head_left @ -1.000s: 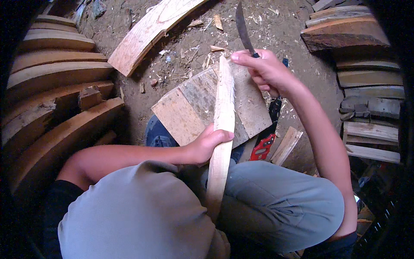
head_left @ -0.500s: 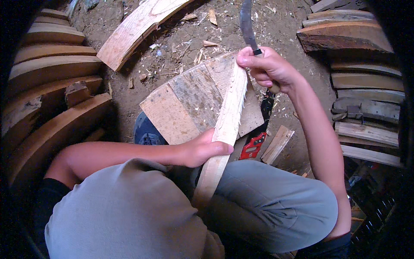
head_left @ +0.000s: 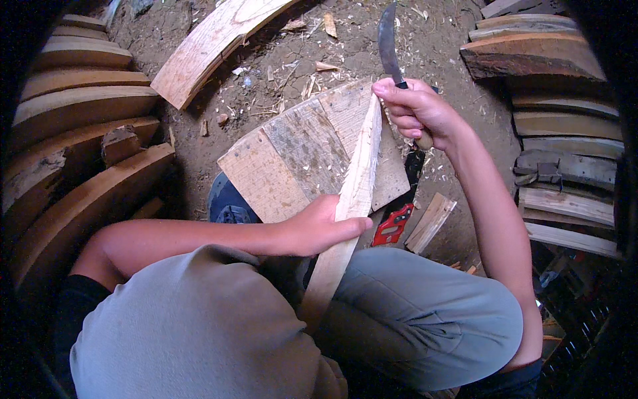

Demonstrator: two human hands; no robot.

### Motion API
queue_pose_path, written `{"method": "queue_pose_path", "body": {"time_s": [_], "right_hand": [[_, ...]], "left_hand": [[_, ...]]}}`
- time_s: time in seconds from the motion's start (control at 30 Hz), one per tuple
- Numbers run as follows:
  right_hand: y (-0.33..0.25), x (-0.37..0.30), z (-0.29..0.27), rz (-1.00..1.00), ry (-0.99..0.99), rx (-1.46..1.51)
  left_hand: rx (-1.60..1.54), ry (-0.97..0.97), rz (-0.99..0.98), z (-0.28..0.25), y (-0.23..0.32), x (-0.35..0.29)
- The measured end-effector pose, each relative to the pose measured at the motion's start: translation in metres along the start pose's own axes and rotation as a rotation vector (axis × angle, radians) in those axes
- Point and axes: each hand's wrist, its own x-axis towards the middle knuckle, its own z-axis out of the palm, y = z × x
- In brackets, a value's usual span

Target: The person sits on the floor and uses a curved knife to shave thin strips from a long, narrow piece of wood. The person holds the wood with the left hand and repeatedly draws the knife along its length to remove shavings.

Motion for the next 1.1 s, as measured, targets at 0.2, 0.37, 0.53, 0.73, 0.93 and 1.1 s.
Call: {"method": "queue_pose_path", "body": {"time_s": [0.2, 0.37, 0.53, 0.73, 0.93, 1.1], "right_hand": [[0.004, 0.002, -0.003, 0.036, -0.087, 0.242], [-0.002, -0.002, 0.004, 0.060, 0.015, 0.132], [0.000, -0.001, -0.002, 0.028, -0.018, 0.142], [-0.002, -0.005, -0.003, 0.009, -0.010, 0.145], [-0.004, -0.006, -0.002, -0.002, -0.031, 0.123], [-0.003, -0.007, -0.001, -0.019, -0.004, 0.049]], "left_hand": [[-0.381, -0.174, 0.082, -0.002, -0.010, 0.001], [-0.255, -0.212, -0.036, -0.007, -0.003, 0.000], [-0.204, -0.130, -0.044, -0.006, 0.009, -0.004], [-0.192, -0.097, -0.055, -0.007, 0.014, -0.005], [-0.180, -0.064, -0.049, -0.006, 0.014, -0.006], [-0.174, -0.069, -0.040, -0.006, 0.016, -0.006]]}}
